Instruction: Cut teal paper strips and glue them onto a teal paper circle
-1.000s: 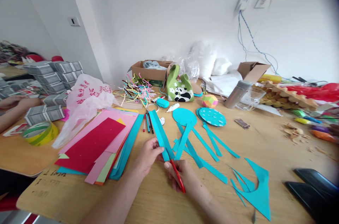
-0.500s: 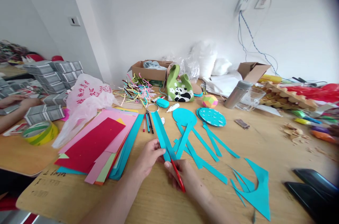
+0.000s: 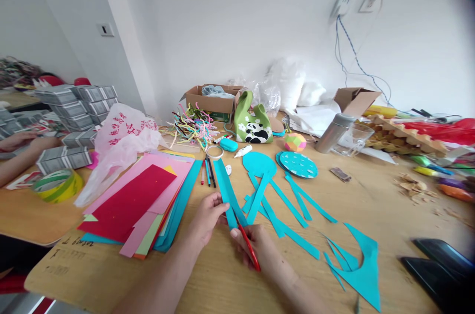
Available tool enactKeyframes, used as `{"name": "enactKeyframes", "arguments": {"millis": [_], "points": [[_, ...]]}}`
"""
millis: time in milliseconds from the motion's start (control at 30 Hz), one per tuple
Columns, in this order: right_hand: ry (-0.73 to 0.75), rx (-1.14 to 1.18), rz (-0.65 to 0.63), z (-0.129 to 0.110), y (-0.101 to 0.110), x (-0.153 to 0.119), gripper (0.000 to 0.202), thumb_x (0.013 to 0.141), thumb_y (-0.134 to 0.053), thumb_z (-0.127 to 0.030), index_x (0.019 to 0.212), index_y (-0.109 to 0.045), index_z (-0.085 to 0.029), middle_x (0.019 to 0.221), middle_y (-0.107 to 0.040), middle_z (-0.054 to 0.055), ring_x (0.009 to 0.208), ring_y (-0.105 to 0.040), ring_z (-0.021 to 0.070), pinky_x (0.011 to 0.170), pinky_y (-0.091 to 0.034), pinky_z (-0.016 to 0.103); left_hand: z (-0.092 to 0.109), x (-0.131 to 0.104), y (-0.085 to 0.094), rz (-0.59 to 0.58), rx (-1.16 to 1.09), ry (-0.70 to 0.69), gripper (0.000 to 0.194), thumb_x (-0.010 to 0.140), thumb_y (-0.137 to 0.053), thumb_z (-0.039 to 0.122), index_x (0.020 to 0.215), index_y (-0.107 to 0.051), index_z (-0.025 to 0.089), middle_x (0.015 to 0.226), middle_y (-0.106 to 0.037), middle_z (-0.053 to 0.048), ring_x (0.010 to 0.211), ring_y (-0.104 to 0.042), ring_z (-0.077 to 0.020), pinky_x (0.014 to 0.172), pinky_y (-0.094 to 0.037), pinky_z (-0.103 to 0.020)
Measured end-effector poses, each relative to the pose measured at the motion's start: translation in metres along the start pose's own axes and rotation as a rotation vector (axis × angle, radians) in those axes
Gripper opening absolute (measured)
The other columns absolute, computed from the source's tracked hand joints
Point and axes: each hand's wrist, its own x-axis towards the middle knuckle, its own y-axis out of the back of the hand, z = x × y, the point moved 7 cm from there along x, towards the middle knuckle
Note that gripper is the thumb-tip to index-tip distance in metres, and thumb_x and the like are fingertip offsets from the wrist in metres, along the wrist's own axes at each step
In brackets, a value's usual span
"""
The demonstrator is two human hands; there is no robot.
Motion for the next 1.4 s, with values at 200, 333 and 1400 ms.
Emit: {"name": "enactKeyframes", "arguments": {"millis": [200, 333, 1400], "points": [[0.022, 0.0, -0.021, 0.002, -0.001, 0.001, 0.064, 0.068, -0.047, -0.082, 0.052, -0.043, -0.02, 0.038, -0.045, -0.002, 0.031, -0.04, 0.0085, 0.032, -0.025, 0.021, 0.001, -0.002, -0.003, -0.023, -0.001, -0.004, 0.025, 0.061, -0.071, 0.026, 0.083, -0.065, 0.016, 0.085, -0.072, -0.006, 0.072, -0.065, -0.0198, 0.062, -0.05, -0.029], [-0.007, 0.029, -0.008, 0.009, -0.001, 0.003, 0.061, 0.07, -0.049, -0.079, 0.055, -0.044, -0.02, 0.038, -0.045, -0.003, 0.032, -0.042, 0.009, 0.032, -0.027, 0.02, -0.001, -0.003, -0.005, -0.029, 0.002, 0.005, 0.026, 0.06, -0.07, 0.024, 0.084, -0.065, 0.016, 0.083, -0.072, -0.006, 0.07, -0.065, -0.0202, 0.061, -0.051, -0.03], [-0.018, -0.025, -0.021, -0.004, 0.005, -0.002, 0.049, 0.061, -0.073, -0.06, 0.055, -0.049, -0.018, 0.039, -0.048, -0.004, 0.033, -0.042, 0.0077, 0.034, -0.027, 0.019, -0.001, -0.007, -0.012, -0.052, -0.036, 0.052, 0.033, 0.057, -0.072, 0.022, 0.088, -0.064, 0.013, 0.084, -0.072, -0.008, 0.068, -0.066, -0.0203, 0.057, -0.051, -0.029]]}}
